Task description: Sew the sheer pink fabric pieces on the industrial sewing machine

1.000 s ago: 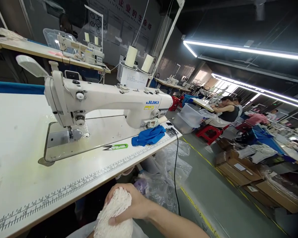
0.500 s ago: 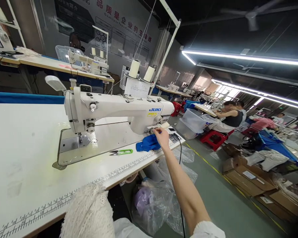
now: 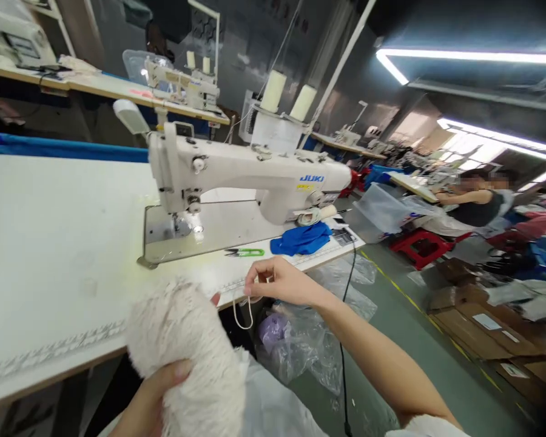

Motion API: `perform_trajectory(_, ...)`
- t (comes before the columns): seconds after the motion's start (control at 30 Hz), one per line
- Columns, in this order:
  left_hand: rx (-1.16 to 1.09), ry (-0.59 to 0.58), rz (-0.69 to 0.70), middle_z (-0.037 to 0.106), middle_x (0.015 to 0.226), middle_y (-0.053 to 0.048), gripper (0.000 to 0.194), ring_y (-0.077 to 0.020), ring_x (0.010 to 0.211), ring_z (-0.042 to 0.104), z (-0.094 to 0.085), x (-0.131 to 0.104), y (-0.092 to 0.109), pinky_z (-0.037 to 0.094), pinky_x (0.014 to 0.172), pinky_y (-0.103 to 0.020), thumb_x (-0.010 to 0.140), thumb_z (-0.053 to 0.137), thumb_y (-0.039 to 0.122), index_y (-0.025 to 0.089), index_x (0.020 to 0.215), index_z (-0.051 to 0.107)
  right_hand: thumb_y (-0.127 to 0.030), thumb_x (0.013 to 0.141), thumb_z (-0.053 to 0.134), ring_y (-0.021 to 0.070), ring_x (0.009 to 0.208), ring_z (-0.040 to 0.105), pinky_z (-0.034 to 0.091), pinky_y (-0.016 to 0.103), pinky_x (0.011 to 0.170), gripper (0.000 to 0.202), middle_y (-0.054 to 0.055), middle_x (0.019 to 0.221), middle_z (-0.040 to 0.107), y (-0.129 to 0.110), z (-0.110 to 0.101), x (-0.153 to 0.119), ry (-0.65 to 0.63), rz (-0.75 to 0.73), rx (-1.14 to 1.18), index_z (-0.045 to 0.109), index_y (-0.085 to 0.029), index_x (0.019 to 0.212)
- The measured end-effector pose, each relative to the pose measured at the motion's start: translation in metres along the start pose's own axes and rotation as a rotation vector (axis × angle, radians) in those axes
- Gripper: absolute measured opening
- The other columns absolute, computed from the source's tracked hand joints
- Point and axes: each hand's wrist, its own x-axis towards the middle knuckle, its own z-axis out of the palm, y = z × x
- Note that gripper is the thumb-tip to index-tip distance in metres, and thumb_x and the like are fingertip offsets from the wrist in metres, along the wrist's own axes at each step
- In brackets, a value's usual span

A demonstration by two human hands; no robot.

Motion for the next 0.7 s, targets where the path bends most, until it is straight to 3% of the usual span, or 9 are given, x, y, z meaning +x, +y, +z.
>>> perform_trajectory(0.13,-0.204,0.019,-0.114,0.076,0.100,-0.009,0.068,-0.0373,0.108,0.065,0.002,0.004,-0.003,0.055,0.091,-0.043,0.057,0.079,0.037,0.016,0.121,0.066,-0.035,0.074,0.073,0.0101,0.059,0.045,0.033,0.023,0.055,0.020,-0.001,0.065,0.061,0.007,0.022,-0.010,-0.177,0.080,0.183,0.070,-0.015,0.075)
perform_trajectory(0.23,-0.276,-0.013,-0.170,0.076,0.098,-0.012,0.069,-0.0374,0.109,0.065,0.005,0.005,-0.004,0.052,0.095,-0.044,0.053,0.080,0.030,0.013,0.119,0.067,-0.030,0.073,0.075,0.0109,0.065,0.049,0.037,0.023,0.061,0.016,0.000,0.069,0.062,0.016,0.026,-0.011,-0.182,0.181,0.397,0.068,-0.015,0.075)
perform_trajectory(0.37,-0.162,0.061,-0.195,0.075,0.101,-0.014,0.067,-0.0366,0.104,0.067,0.008,0.005,-0.004,0.055,0.088,-0.042,0.053,0.083,0.028,0.013,0.117,0.067,-0.030,0.075,0.069,0.0132,0.071,0.055,0.044,0.027,0.074,0.019,0.000,0.067,0.057,0.026,0.039,-0.022,-0.190,0.260,0.933,0.060,-0.016,0.066)
perform_trajectory(0.47,0.008,0.116,-0.075,0.072,0.110,-0.013,0.063,-0.0343,0.106,0.066,0.007,0.011,-0.001,0.055,0.087,-0.041,0.060,0.081,0.032,0.016,0.119,0.065,-0.036,0.085,0.059,0.0089,0.051,0.041,0.045,0.025,0.066,0.020,-0.008,0.052,0.033,0.030,0.051,-0.038,-0.123,0.232,1.152,0.062,-0.017,0.078)
perform_trajectory(0.57,0.376,0.094,0.163,0.069,0.117,-0.010,0.047,-0.0317,0.114,0.061,0.004,0.019,0.000,0.051,0.095,-0.041,0.070,0.073,0.033,0.019,0.115,0.065,-0.036,0.090,0.056,0.0031,0.039,0.019,0.037,0.020,0.046,0.034,-0.009,0.061,0.035,0.026,0.061,-0.055,-0.051,0.174,1.201,0.059,-0.020,0.120)
perform_trajectory(0.63,0.729,0.059,0.364,0.067,0.118,-0.010,0.038,-0.0303,0.114,0.060,0.005,0.023,-0.001,0.048,0.097,-0.042,0.077,0.065,0.030,0.020,0.114,0.063,-0.036,0.091,0.057,0.0022,0.038,0.025,0.038,0.021,0.044,0.050,-0.007,0.073,0.043,0.019,0.067,-0.065,-0.069,0.113,1.002,0.044,-0.028,0.138)
perform_trajectory(0.7,1.108,0.102,0.521,0.065,0.114,-0.011,0.032,-0.0297,0.108,0.060,0.012,0.023,0.000,0.048,0.094,-0.044,0.083,0.058,0.025,0.020,0.114,0.060,-0.032,0.091,0.058,0.0067,0.047,0.039,0.041,0.023,0.049,0.060,-0.005,0.076,0.046,0.008,0.075,-0.075,-0.069,0.008,0.631,0.032,-0.032,0.146)
